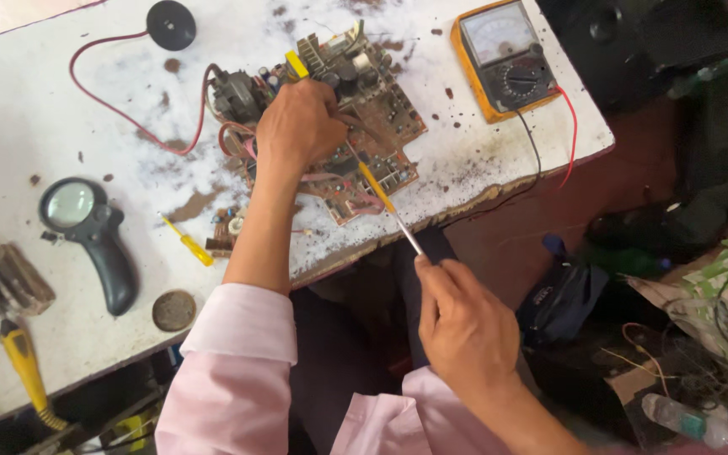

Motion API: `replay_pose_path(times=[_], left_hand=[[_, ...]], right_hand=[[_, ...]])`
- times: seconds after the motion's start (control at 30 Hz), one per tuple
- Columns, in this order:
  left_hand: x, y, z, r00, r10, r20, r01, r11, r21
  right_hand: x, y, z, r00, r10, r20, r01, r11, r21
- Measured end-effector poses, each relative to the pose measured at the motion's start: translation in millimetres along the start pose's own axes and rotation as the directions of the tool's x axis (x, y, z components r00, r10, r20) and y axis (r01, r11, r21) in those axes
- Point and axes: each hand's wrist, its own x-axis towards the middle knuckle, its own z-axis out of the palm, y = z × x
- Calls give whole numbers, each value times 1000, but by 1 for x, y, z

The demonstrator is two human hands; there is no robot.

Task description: The person inspects a circuit board using a magnifying glass and a multimeter probe, then flips the board and uses a screwdriver to adjust components.

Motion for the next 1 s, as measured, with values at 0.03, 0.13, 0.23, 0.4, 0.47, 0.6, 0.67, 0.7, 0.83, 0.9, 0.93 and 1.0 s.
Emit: replay_pose_path(times=[0.03,0.13,0.23,0.4,0.47,0.6,0.67,0.7,0.83,0.9,0.93,1.0], left_hand=[[1,-3,1,1000,10,13,-10,1000,-14],[9,-14,1,997,47,65,-44,998,-51],[19,-25,5,990,62,130,-52,995,-81],[26,-36,13,987,92,130,-85,994,-61],[26,-40,14,986,100,131,-92,993,-70],[27,-42,15,982,113,151,-103,992,-68],[27,-41,14,986,127,106,-122,991,-52],[26,-40,13,987,135,87,-132,990,-43],[22,-35,8,991,65,119,-59,997,-50],[20,-34,6,989,119,82,-117,993,-36],[18,-33,7,991,100,90,-98,995,-25],[19,-32,7,993,71,92,-71,997,0]], right_hand=[[1,2,0,998,-48,-49,48,999,-10],[-2,12,5,974,-101,-205,122,988,95],[-8,31,11,971,235,-46,-158,775,613],[0,60,21,824,394,407,-443,0,896],[6,68,18,575,338,745,-684,-302,664],[13,61,11,746,199,636,-666,192,721],[14,45,12,845,315,432,-532,582,615],[11,36,13,951,255,177,-310,801,512],[3,25,5,958,-160,-239,154,987,-43],[1,26,6,958,-143,-249,167,983,76],[0,29,8,959,-91,-268,156,961,230],[2,39,13,976,104,-193,31,805,592]])
